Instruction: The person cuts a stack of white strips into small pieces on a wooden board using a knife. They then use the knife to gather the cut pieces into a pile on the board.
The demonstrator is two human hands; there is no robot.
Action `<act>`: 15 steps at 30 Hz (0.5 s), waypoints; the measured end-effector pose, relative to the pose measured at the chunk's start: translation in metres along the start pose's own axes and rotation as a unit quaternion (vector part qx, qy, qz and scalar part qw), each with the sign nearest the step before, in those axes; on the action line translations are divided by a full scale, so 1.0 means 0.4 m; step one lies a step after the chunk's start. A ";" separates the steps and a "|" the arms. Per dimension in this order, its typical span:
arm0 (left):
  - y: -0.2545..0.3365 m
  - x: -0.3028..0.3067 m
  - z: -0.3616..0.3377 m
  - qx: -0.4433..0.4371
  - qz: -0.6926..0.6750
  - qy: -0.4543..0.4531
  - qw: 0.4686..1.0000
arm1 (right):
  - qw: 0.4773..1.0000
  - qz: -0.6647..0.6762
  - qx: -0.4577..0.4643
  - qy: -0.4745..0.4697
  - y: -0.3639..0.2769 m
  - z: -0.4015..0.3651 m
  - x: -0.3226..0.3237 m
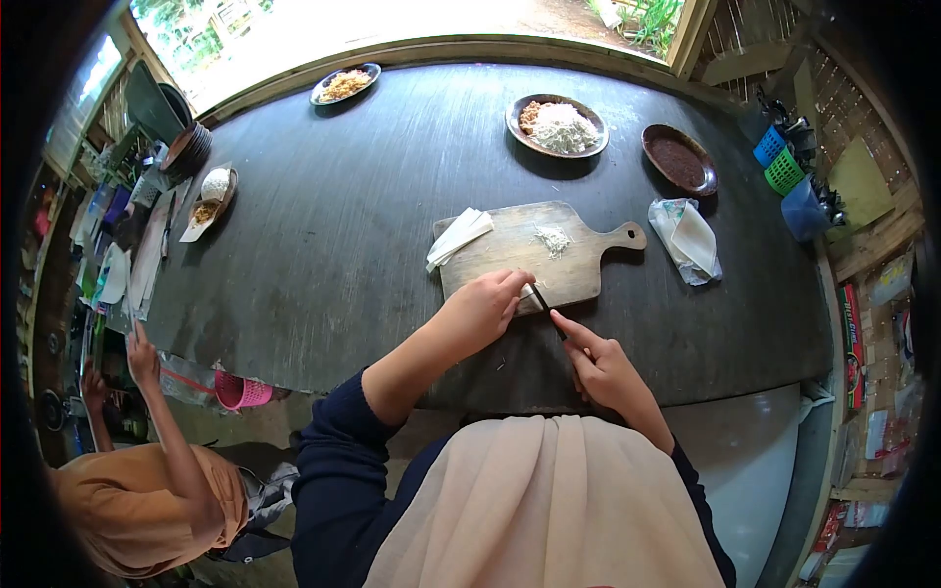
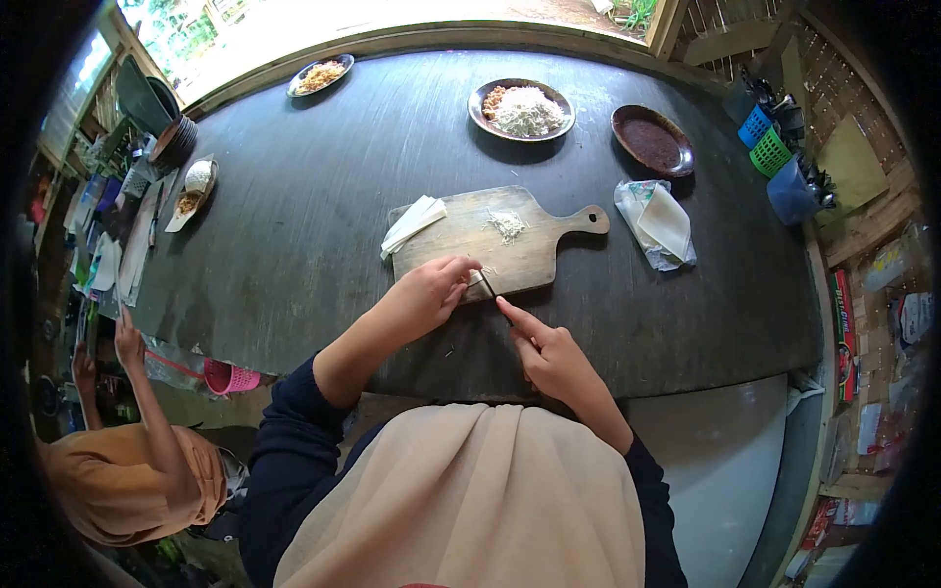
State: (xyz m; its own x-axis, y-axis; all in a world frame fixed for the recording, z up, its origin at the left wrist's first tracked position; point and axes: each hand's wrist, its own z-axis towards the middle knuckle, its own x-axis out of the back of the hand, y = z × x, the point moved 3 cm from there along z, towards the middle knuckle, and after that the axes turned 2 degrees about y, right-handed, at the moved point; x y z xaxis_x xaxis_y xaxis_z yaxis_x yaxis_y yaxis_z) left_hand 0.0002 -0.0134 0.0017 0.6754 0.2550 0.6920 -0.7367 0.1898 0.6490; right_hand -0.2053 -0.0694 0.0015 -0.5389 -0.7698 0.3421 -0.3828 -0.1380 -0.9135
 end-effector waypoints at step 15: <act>-0.006 -0.002 -0.002 -0.017 0.012 -0.006 1.000 | 1.000 -0.021 0.001 0.011 0.002 0.004 -0.002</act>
State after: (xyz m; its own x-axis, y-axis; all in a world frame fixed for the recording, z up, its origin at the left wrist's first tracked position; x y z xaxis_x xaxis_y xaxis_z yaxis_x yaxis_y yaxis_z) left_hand 0.0012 -0.0132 -0.0007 0.6573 0.2491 0.7112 -0.7536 0.2154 0.6210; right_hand -0.2038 -0.0700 0.0002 -0.5384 -0.7495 0.3853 -0.4045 -0.1713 -0.8984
